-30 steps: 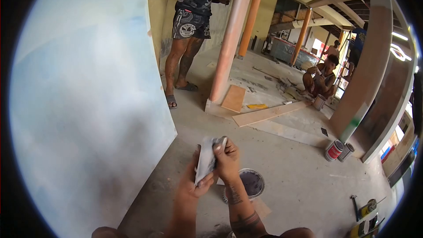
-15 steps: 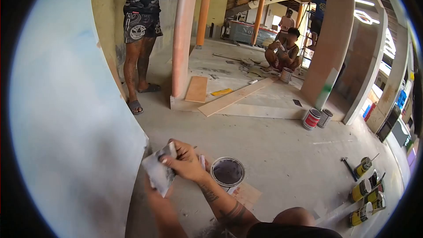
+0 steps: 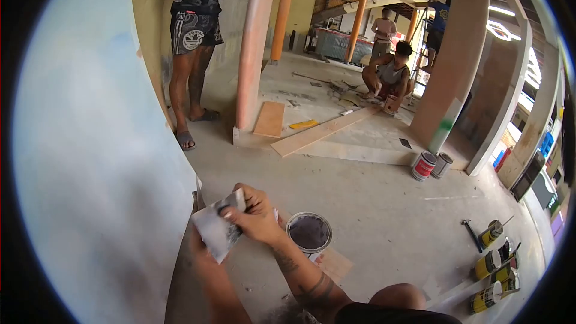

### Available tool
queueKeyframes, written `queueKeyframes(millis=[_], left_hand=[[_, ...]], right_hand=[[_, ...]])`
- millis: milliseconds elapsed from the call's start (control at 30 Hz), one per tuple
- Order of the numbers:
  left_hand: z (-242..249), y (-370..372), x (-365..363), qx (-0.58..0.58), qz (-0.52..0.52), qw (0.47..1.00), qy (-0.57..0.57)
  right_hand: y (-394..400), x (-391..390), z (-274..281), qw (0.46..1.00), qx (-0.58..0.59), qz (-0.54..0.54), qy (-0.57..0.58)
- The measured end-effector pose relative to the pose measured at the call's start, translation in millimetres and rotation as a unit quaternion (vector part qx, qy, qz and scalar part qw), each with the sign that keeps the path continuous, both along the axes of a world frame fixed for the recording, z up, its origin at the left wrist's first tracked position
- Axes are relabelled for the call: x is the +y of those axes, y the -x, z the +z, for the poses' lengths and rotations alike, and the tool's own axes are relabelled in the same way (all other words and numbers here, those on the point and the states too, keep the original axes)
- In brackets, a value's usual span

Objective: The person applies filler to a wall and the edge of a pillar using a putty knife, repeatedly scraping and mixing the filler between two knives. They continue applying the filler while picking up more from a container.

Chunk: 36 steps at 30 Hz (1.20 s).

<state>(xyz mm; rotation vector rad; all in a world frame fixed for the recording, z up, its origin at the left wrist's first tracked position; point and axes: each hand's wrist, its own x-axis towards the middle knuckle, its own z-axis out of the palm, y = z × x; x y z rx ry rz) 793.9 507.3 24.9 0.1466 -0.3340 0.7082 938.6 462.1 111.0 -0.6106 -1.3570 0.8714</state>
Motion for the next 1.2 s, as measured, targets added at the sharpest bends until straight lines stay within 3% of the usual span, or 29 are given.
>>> queueKeyframes(millis=[33,133,200,233,267,333,400,467,533,567,600,667,800,900,1000,1200], left_hand=[[2,4,4,0.000,0.000,1.000,0.007],[18,-4,-7,-0.024,-0.045,0.999,-0.020],[14,-14,-13,0.004,-0.045,0.998,-0.043],[22,-15,-17,-0.036,-0.080,0.994,-0.058],[22,-16,-11,0.078,0.028,0.990,-0.114],[11,-24,6,0.301,0.239,0.900,-0.204],[9,-18,9,0.402,0.326,0.836,-0.185],[26,-12,8,0.364,0.305,0.876,-0.083],[29,2,10,0.275,0.270,0.922,0.027],[30,6,12,0.213,0.243,0.943,0.079],[41,4,9,0.248,0.289,0.918,0.109],[72,-7,-5,0.311,0.368,0.861,0.165],[62,-20,-7,0.286,0.383,0.871,0.116],[58,-26,-12,0.277,0.374,0.877,0.117],[56,-32,-16,0.309,0.386,0.861,0.121],[56,-42,-24,0.305,0.406,0.847,0.160]], right_hand=[[-6,2,0,0.998,-0.014,-0.062,-0.006],[-8,7,15,0.966,0.227,-0.071,0.105],[-10,12,3,0.980,0.167,-0.081,0.068],[-6,12,-2,0.986,0.137,-0.083,0.050],[-4,12,-5,0.990,0.107,-0.085,0.034],[0,8,-4,0.999,0.001,-0.043,0.028],[1,4,-8,0.996,-0.071,-0.037,0.026],[-3,7,-10,0.991,-0.111,-0.074,0.015],[7,13,-1,0.967,0.148,-0.171,0.118],[1,20,-1,0.955,0.211,-0.180,0.106],[-6,27,-5,0.939,0.271,-0.191,0.092],[-17,37,-17,0.933,0.265,-0.236,0.057],[-20,32,-13,0.918,0.235,-0.309,0.083],[-23,37,-17,0.897,0.285,-0.334,0.051],[-15,33,-10,0.882,0.341,-0.320,0.065],[-3,33,-13,0.889,0.344,-0.300,0.021]])
